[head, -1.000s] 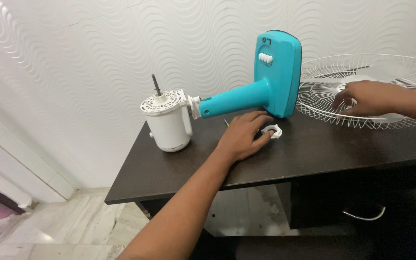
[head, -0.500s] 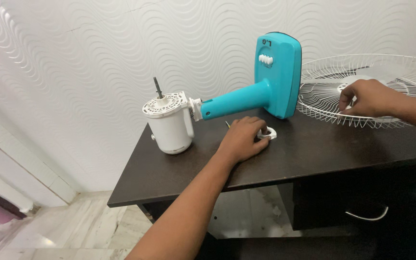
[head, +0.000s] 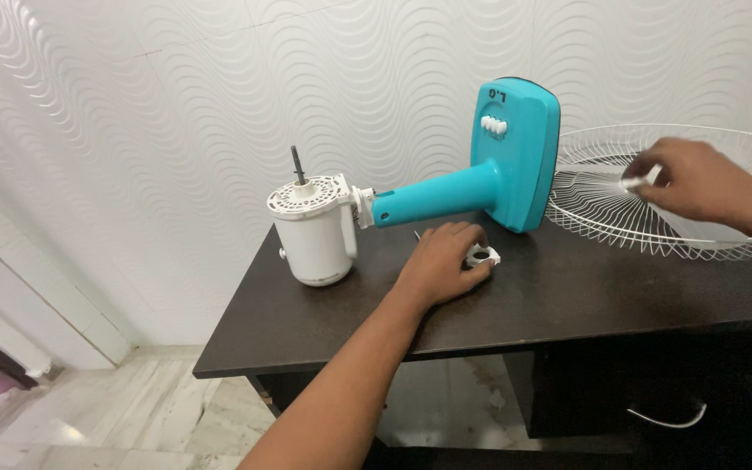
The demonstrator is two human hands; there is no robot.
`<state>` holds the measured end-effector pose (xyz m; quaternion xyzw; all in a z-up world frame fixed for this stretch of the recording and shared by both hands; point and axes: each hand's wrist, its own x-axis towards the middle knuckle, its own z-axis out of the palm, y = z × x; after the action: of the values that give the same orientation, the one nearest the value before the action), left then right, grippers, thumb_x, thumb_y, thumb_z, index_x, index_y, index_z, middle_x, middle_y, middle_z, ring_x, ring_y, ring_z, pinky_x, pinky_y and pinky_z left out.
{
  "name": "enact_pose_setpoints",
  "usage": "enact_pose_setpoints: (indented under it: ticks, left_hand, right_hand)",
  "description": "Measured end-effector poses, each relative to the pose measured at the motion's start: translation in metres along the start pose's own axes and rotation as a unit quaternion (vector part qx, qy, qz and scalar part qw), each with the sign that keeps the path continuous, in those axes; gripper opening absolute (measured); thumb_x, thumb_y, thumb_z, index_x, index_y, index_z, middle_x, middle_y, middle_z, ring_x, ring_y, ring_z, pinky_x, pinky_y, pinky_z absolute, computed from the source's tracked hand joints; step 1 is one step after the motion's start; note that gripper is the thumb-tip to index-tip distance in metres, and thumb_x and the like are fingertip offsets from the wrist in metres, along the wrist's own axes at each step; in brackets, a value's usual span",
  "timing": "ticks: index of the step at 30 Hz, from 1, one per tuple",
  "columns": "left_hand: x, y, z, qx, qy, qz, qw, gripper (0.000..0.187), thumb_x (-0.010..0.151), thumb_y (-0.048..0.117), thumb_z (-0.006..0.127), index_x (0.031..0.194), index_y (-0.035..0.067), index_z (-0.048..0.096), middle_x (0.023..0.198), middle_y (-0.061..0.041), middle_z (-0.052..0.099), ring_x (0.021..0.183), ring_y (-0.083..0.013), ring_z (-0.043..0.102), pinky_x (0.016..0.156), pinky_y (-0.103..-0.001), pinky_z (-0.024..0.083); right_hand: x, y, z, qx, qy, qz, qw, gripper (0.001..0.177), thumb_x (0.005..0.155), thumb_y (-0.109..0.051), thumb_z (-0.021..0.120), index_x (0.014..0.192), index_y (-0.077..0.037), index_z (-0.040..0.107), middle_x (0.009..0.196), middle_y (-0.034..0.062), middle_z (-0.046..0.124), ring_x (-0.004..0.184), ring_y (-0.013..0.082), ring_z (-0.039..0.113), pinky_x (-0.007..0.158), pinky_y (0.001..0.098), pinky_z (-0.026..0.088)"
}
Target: The person assembles a table fan by attaching the motor to the stand, securing it with screws, and fitting the front wire cage. The person uses a screwdriver to tighten the screws and aligns the components on a dark table.
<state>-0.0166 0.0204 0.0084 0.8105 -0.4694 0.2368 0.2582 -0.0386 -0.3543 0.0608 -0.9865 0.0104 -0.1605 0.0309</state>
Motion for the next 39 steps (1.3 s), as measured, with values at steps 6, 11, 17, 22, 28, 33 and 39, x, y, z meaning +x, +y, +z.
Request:
enact_pose_setpoints:
  ticks: [6, 11, 17, 22, 28, 33, 39]
  left_hand:
    - [0.001, 0.0, -0.004, -0.03, -0.008, -0.039, 0.999, 0.034, 0.083, 0.034, 0.071, 0.106, 0.01, 0.067, 0.099, -0.009, 0.07, 0.102, -0.0296, 0.064, 0.09, -0.045, 0.046]
    - [0.0, -0.001, -0.003, -0.034, 0.003, -0.033, 0.999, 0.036, 0.082, 0.034, 0.07, 0.107, 0.008, 0.067, 0.102, -0.012, 0.071, 0.103, -0.0317, 0.065, 0.089, -0.047, 0.048]
    - [-0.001, -0.005, -0.002, -0.036, 0.019, -0.021, 0.999, 0.037, 0.082, 0.034, 0.07, 0.108, 0.008, 0.067, 0.104, -0.014, 0.072, 0.103, -0.0337, 0.066, 0.089, -0.048, 0.05]
    - [0.001, -0.007, -0.001, -0.036, 0.003, -0.027, 0.999, 0.038, 0.082, 0.036, 0.071, 0.107, 0.007, 0.066, 0.101, -0.013, 0.071, 0.1, -0.0328, 0.066, 0.086, -0.048, 0.05]
    - [0.0, -0.005, 0.001, -0.056, 0.016, -0.018, 0.998, 0.037, 0.082, 0.036, 0.07, 0.107, 0.008, 0.067, 0.1, -0.011, 0.071, 0.099, -0.0307, 0.067, 0.087, -0.046, 0.051]
    - [0.003, -0.003, -0.002, -0.049, 0.004, -0.023, 0.999, 0.036, 0.082, 0.034, 0.071, 0.106, 0.008, 0.067, 0.099, -0.012, 0.071, 0.099, -0.0309, 0.066, 0.087, -0.046, 0.05]
    - [0.0, -0.003, -0.002, -0.061, 0.011, -0.021, 0.998, 0.036, 0.082, 0.033, 0.07, 0.106, 0.007, 0.067, 0.099, -0.011, 0.071, 0.1, -0.0309, 0.066, 0.088, -0.046, 0.05]
  right_hand:
    - [-0.034, -0.072, -0.042, 0.243, 0.287, -0.073, 0.924, 0.02, 0.104, -0.016, 0.063, 0.114, 0.0, 0.068, 0.12, 0.0199, 0.063, 0.097, 0.0277, 0.071, 0.077, 0.0386, 0.062]
    - [-0.051, -0.142, -0.017, 0.197, 0.014, -0.171, 0.965, 0.019, 0.089, -0.016, 0.074, 0.107, -0.012, 0.077, 0.112, 0.007, 0.067, 0.099, 0.0206, 0.072, 0.085, 0.0344, 0.063]
    - [-0.054, -0.164, 0.008, 0.143, -0.02, -0.242, 0.96, 0.033, 0.08, -0.009, 0.073, 0.112, -0.014, 0.078, 0.111, 0.0052, 0.068, 0.102, 0.0221, 0.067, 0.09, 0.0389, 0.056]
    - [-0.043, -0.114, 0.012, 0.169, 0.104, -0.154, 0.968, 0.026, 0.089, -0.012, 0.066, 0.113, -0.008, 0.074, 0.107, 0.0091, 0.073, 0.09, 0.0205, 0.072, 0.082, 0.0375, 0.06]
    - [-0.001, 0.027, 0.022, -0.063, 0.106, 0.063, 0.99, 0.059, 0.097, -0.054, 0.063, 0.129, -0.006, 0.071, 0.096, 0.0184, 0.076, 0.074, 0.0275, 0.075, 0.066, 0.0386, 0.059]
    - [0.039, 0.106, 0.081, -0.113, -0.056, 0.221, 0.967, 0.103, 0.076, -0.073, 0.077, 0.142, 0.004, 0.06, 0.096, 0.0255, 0.074, 0.068, 0.0331, 0.081, 0.052, 0.0405, 0.063]
    - [0.057, 0.144, 0.113, -0.038, -0.05, 0.223, 0.973, 0.104, 0.071, -0.06, 0.083, 0.144, 0.009, 0.054, 0.097, 0.0299, 0.074, 0.074, 0.0413, 0.079, 0.054, 0.0472, 0.066]
